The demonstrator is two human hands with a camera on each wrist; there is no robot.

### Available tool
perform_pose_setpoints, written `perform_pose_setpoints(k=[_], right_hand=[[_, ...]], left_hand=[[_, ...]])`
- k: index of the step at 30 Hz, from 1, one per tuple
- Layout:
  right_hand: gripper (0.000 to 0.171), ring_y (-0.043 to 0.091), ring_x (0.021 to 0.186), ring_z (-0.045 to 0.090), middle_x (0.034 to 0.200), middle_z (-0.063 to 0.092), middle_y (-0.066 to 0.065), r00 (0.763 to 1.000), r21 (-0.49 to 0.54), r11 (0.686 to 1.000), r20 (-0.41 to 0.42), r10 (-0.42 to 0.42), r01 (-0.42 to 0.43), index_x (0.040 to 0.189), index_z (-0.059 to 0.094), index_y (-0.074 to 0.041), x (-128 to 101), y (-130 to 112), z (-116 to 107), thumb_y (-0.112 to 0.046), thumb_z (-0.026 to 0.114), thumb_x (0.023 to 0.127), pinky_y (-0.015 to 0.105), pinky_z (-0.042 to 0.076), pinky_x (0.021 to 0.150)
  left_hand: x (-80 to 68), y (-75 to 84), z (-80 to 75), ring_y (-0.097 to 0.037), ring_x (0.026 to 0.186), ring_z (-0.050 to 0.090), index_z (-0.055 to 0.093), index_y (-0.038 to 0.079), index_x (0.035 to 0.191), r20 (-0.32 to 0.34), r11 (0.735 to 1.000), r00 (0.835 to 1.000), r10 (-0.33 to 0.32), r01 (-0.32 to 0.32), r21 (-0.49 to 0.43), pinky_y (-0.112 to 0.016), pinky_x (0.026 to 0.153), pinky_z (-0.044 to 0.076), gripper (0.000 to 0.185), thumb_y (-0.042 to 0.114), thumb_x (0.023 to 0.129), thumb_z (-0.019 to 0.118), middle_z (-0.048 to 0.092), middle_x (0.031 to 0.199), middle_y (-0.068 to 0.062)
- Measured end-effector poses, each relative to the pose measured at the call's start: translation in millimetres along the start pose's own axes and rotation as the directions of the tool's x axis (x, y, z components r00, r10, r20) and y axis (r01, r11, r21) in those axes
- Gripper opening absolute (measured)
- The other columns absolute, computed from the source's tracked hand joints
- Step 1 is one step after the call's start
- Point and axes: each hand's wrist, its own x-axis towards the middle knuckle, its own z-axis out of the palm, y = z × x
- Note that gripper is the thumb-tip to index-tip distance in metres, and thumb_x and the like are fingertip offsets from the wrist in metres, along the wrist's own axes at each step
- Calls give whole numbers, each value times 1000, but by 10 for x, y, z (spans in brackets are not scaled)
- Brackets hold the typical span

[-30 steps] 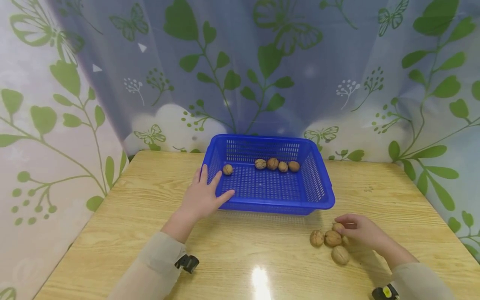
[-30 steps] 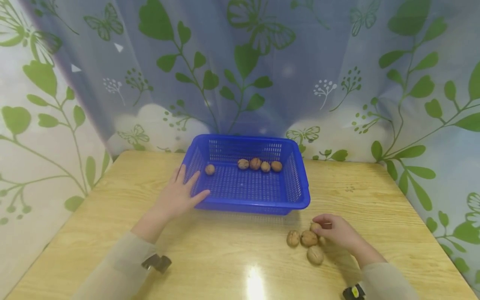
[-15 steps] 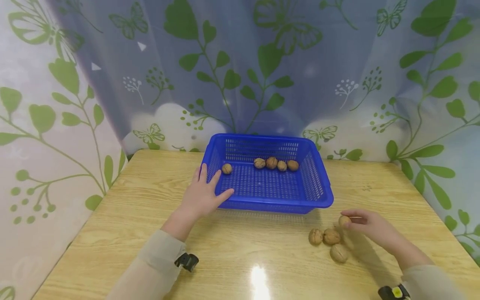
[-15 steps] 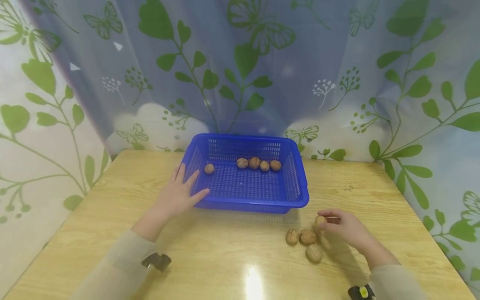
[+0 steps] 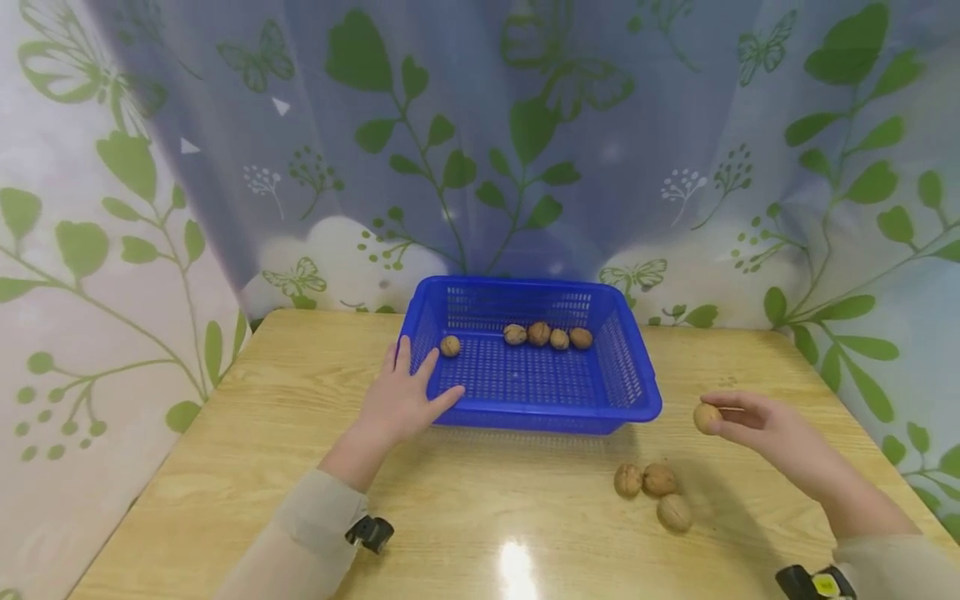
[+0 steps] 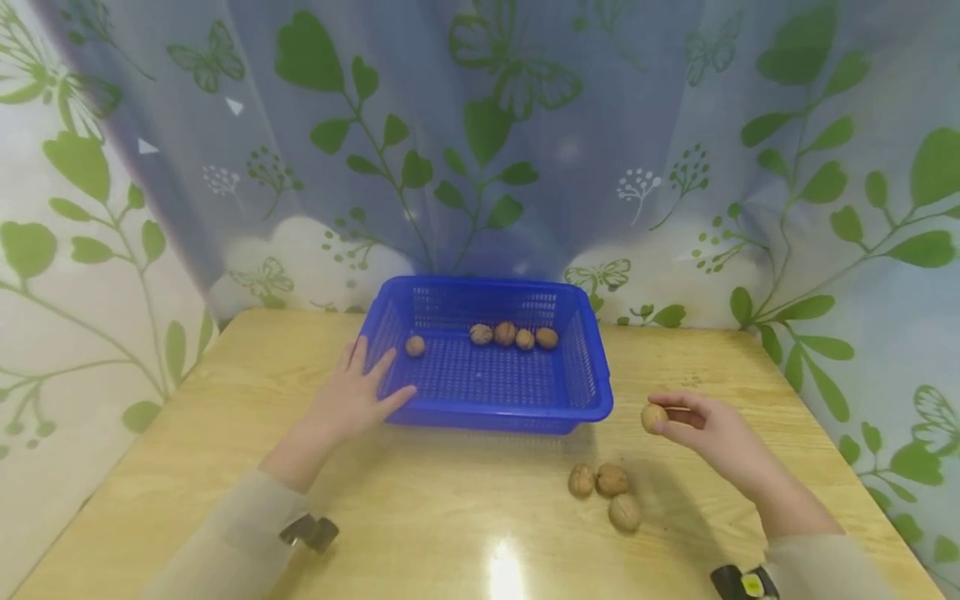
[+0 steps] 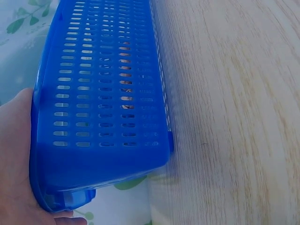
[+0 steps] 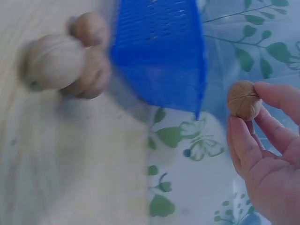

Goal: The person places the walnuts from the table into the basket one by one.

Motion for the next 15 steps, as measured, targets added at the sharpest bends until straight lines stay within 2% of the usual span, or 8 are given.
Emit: perform_pose_setpoints(k=[8, 15], right_hand=[[55, 40, 118, 47, 131, 50, 22, 1000, 12, 1000, -4, -5, 5, 139, 42, -4, 101, -233, -28, -36, 52, 95, 61, 37, 90], [54, 41, 120, 45, 131, 50, 22, 999, 50, 998, 20, -39, 38, 136, 44, -1, 324, -413, 7, -34, 56, 94, 61, 32, 95]], left_hand=[[-31, -28, 14, -42, 138, -1, 26, 13, 148, -6, 1000, 1000, 4, -4, -3, -58, 99, 32, 85, 72, 87, 30, 2, 151, -28], [-9, -13, 13, -42, 138, 0, 26, 14, 148, -15, 1000, 1000, 9, -9, -4, -57, 100, 31, 87, 74, 86, 29, 2, 151, -28]])
